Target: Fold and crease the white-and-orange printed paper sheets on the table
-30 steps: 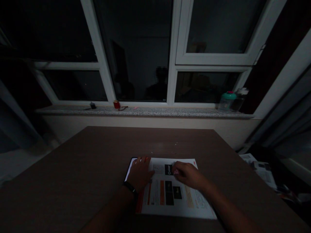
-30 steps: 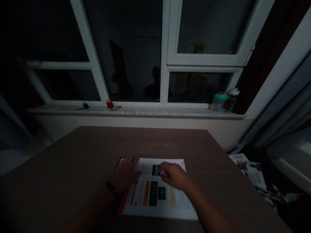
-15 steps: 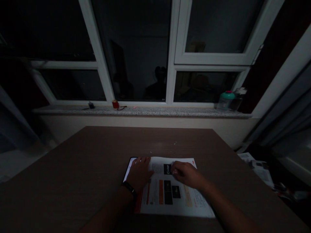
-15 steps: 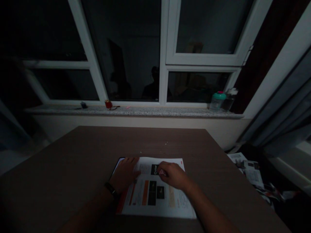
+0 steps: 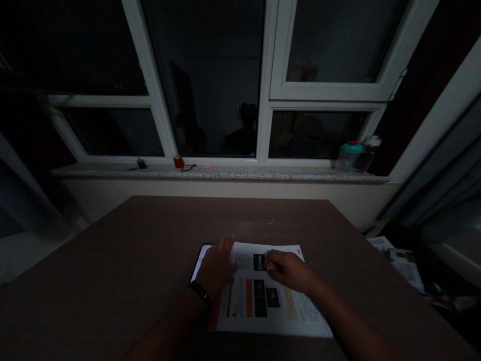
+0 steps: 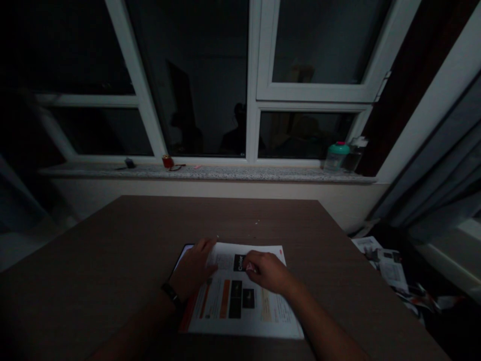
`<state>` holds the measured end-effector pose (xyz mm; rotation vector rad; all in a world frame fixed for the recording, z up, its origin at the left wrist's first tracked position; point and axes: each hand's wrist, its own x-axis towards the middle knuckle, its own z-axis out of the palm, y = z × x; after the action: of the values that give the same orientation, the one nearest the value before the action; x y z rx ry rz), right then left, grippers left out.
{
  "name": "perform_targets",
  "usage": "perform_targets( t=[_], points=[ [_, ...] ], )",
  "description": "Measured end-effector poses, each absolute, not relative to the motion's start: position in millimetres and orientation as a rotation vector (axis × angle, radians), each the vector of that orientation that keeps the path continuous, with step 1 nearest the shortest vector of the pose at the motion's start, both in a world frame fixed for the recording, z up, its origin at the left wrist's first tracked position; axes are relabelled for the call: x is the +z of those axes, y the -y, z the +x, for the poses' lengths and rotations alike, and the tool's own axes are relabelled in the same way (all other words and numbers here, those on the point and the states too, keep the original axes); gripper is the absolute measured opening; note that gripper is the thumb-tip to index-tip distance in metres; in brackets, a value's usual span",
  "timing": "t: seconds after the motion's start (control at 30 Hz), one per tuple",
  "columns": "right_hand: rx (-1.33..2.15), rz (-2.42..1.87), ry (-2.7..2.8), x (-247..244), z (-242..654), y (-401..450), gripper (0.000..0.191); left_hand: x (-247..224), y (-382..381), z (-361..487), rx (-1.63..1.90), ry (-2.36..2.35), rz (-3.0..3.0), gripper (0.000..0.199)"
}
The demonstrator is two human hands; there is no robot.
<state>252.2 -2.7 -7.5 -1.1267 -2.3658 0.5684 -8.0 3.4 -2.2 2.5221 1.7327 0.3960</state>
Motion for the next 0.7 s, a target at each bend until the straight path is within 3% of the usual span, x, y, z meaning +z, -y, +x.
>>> perform_targets(
  t=[0.2,0.4,0.7],
  points=[
    [0.564,-1.154,2.375,-11.1,252.6,1.0,0.02,4.7,-1.0,-6.4,0.466,-1.697,2.483,0.067],
    [0.571,-1.144,2.379,-6.9,252.9,2.1,0.019,8.5,0.4,-4.4,0.497,-1.5,2.557,0.042],
    [0.569,-1.15,2.354,-10.3,252.8,2.1,0.018,1.3,2.4,-3.2,0.598,-1.318,2.608,0.055]
  ],
)
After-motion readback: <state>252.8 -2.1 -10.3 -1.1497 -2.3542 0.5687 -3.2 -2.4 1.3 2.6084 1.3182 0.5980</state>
